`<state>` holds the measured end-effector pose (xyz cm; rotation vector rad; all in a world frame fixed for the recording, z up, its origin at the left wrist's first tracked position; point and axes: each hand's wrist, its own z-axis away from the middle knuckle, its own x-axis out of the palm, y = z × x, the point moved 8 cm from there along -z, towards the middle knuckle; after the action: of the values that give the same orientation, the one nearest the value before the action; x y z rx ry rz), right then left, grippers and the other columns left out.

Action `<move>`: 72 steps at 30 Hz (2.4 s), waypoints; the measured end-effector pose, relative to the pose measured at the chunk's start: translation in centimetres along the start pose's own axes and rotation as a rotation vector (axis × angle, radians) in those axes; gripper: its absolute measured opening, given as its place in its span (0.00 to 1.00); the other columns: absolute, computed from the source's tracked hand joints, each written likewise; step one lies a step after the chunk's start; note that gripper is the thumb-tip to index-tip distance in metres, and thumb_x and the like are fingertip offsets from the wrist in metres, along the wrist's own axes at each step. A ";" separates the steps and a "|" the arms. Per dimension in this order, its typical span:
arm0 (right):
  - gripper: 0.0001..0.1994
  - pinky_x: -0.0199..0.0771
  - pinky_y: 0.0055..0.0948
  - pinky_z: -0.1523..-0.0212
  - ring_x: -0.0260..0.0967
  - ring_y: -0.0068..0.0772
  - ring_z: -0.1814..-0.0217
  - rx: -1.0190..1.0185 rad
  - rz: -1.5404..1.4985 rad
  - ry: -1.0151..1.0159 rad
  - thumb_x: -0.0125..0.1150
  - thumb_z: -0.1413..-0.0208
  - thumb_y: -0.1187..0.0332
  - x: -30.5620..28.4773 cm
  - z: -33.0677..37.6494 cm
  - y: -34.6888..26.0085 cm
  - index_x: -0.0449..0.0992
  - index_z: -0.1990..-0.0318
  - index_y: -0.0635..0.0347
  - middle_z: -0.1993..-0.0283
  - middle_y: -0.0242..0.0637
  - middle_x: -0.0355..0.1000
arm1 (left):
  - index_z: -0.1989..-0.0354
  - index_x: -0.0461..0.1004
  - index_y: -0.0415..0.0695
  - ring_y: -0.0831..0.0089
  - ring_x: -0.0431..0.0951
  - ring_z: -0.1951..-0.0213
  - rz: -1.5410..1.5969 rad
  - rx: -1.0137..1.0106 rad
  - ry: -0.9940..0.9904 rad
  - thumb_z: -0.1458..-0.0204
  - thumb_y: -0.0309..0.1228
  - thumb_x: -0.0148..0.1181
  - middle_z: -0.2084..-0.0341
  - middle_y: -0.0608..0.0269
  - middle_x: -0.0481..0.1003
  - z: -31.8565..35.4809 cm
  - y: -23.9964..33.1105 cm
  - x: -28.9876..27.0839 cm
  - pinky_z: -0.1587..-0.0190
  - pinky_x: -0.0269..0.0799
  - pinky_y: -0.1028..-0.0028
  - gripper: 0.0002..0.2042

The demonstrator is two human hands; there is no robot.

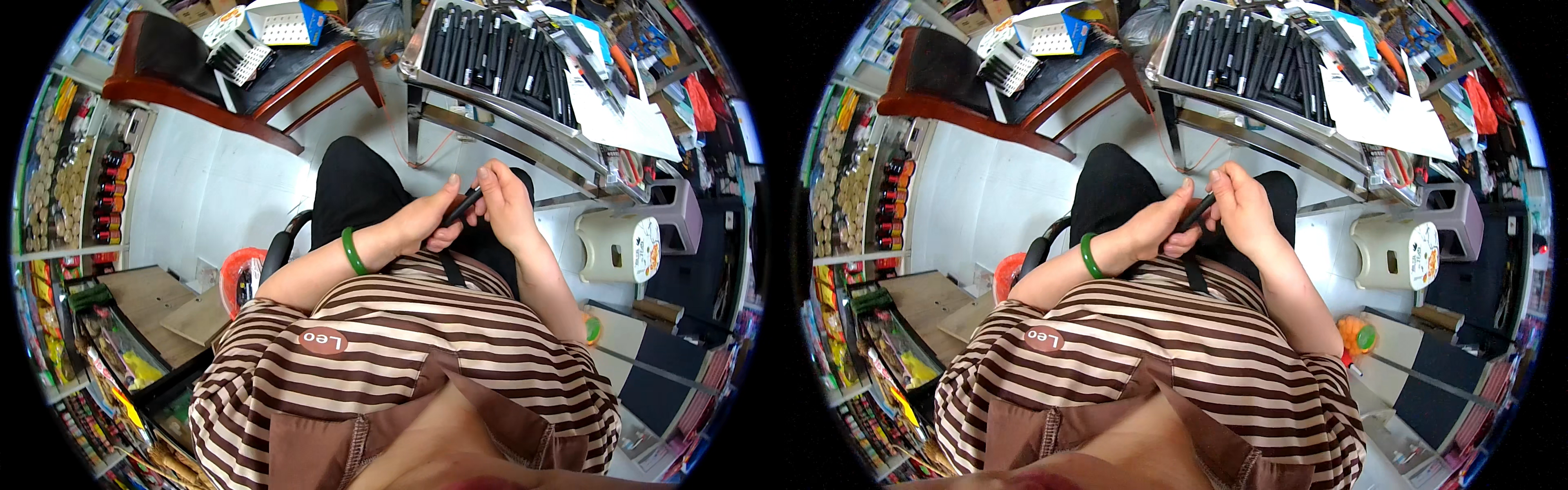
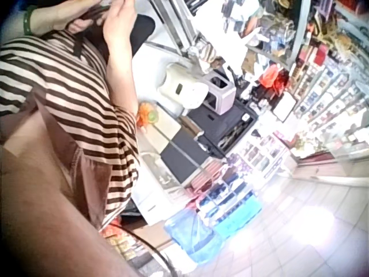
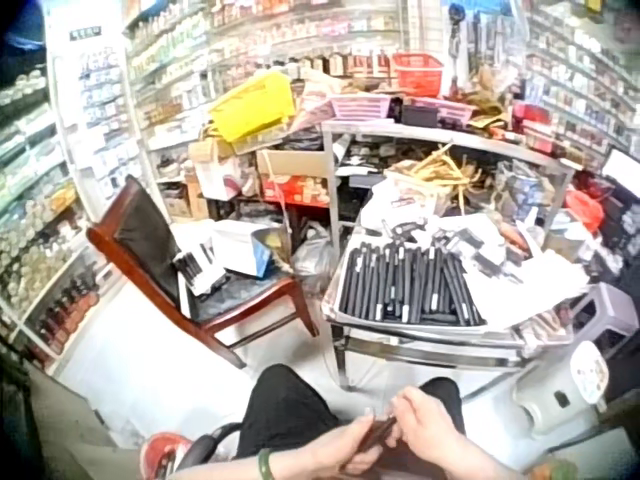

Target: The person repeatedly picks up black pen barrels and small metal tips, inserts the tips into the barrels, and places the assembled pens into a white tray on a metal table. The person handles the items one at a time and repeats the process throughout the clip.

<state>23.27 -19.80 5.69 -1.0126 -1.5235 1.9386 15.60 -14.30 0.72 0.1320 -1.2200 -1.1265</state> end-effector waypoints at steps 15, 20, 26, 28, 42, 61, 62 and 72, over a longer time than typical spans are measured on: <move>0.13 0.50 0.13 0.85 0.51 0.14 0.84 0.218 -0.691 0.344 0.43 0.40 0.58 -2.4 -0.6 8.8 0.65 0.68 0.58 0.82 0.29 0.62 | 0.65 0.66 0.38 0.85 0.51 0.84 -0.577 0.464 0.376 0.41 0.40 0.39 0.88 0.74 0.56 1.8 3.7 -5.4 0.81 0.47 0.84 0.16; 0.13 0.54 0.14 0.83 0.54 0.14 0.83 0.194 -0.585 0.212 0.43 0.41 0.58 0.1 -1.7 9.1 0.66 0.66 0.58 0.80 0.30 0.64 | 0.67 0.68 0.38 0.80 0.63 0.78 -1.048 0.540 0.728 0.45 0.35 0.48 0.84 0.67 0.64 4.0 6.8 -6.6 0.73 0.61 0.79 0.11; 0.13 0.58 0.15 0.79 0.58 0.15 0.80 0.308 -0.476 0.128 0.42 0.40 0.58 0.7 -2.7 12.5 0.66 0.62 0.58 0.76 0.31 0.67 | 0.71 0.72 0.38 0.75 0.66 0.79 -1.007 0.637 0.924 0.49 0.35 0.54 0.85 0.61 0.68 7.6 11.4 -13.1 0.74 0.64 0.74 0.11; 0.12 0.59 0.15 0.79 0.58 0.15 0.79 0.380 -0.430 0.092 0.43 0.41 0.59 0.9 -3.0 14.5 0.66 0.63 0.59 0.76 0.31 0.67 | 0.72 0.72 0.38 0.79 0.63 0.79 -0.997 0.719 1.082 0.49 0.37 0.54 0.86 0.64 0.67 10.7 13.7 -16.6 0.74 0.63 0.75 0.12; 0.08 0.62 0.18 0.76 0.59 0.19 0.77 0.795 -0.465 -0.146 0.47 0.43 0.66 5.7 -7.3 23.9 0.65 0.65 0.61 0.74 0.31 0.65 | 0.70 0.68 0.42 0.45 0.70 0.63 -1.552 -0.008 1.890 0.46 0.46 0.41 0.70 0.44 0.72 24.5 27.6 -40.7 0.62 0.66 0.55 0.19; 0.05 0.61 0.14 0.78 0.59 0.16 0.77 0.970 -0.430 -0.149 0.49 0.45 0.66 7.4 -10.0 27.6 0.66 0.67 0.58 0.76 0.28 0.65 | 0.59 0.70 0.44 0.54 0.72 0.56 -1.709 -0.627 1.854 0.45 0.48 0.36 0.61 0.49 0.73 23.6 36.4 -53.8 0.56 0.67 0.59 0.21; 0.06 0.61 0.14 0.78 0.59 0.16 0.77 0.954 -0.432 -0.165 0.50 0.45 0.66 7.5 -10.2 27.4 0.66 0.67 0.58 0.76 0.28 0.65 | 0.58 0.70 0.44 0.54 0.72 0.56 -1.715 -0.641 1.846 0.45 0.48 0.36 0.61 0.50 0.73 23.6 36.5 -54.2 0.56 0.67 0.60 0.22; 0.06 0.62 0.14 0.76 0.60 0.16 0.76 1.017 -0.450 -0.118 0.49 0.44 0.66 7.3 -10.3 26.5 0.67 0.67 0.58 0.76 0.28 0.65 | 0.59 0.72 0.45 0.56 0.72 0.56 -1.825 -0.703 1.730 0.46 0.50 0.39 0.61 0.52 0.73 22.8 38.3 -55.8 0.56 0.68 0.60 0.22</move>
<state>28.86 -15.29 -22.80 -0.0993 -0.5370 2.0269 25.93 56.26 -3.69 1.4701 1.2792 -1.9233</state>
